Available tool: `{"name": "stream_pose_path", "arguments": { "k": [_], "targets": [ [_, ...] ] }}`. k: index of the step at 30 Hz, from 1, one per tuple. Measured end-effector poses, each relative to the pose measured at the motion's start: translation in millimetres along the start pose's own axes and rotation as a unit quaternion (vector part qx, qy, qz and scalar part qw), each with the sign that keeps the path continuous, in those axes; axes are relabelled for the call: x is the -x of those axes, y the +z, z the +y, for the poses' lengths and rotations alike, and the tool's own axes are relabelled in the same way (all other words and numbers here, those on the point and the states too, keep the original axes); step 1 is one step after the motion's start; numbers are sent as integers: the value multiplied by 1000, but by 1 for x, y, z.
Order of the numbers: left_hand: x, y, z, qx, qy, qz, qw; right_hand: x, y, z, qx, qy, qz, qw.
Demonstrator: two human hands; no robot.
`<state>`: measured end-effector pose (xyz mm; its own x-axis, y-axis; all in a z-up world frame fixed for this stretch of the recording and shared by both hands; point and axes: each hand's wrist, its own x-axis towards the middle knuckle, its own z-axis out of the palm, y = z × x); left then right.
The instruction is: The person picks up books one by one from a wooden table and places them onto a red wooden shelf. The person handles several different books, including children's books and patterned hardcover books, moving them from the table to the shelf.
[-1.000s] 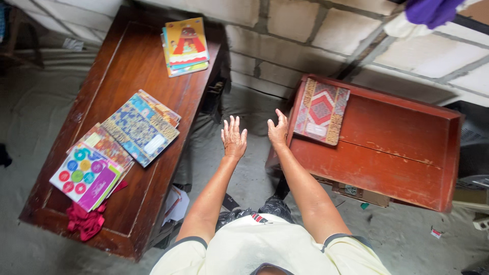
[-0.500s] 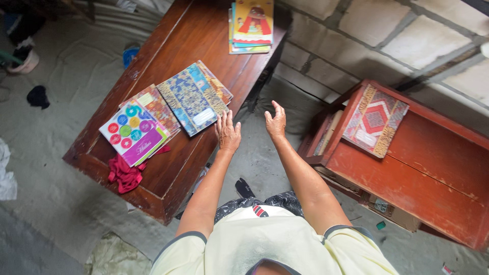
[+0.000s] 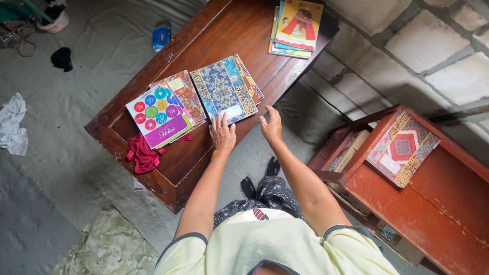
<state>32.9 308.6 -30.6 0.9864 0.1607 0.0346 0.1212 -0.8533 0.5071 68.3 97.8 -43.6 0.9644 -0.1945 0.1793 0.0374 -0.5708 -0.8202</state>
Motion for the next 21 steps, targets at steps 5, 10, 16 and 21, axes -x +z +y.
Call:
{"name": "stream_pose_path", "arguments": {
  "k": [5,10,16,21],
  "targets": [
    [-19,5,-18,-11,-6,2,1000,-8,22,-12,22,-53,-41,998],
    [-43,3,-28,-59,-3,-12,998,-27,35,-32,64,-123,-135,981],
    [-83,-9,-16,-100,12,-32,994,-58,51,-47,210,-144,-237,938],
    [-111,-24,-3,-86,33,-41,995,-101,71,-56,263,-149,-245,921]
  ]
}}
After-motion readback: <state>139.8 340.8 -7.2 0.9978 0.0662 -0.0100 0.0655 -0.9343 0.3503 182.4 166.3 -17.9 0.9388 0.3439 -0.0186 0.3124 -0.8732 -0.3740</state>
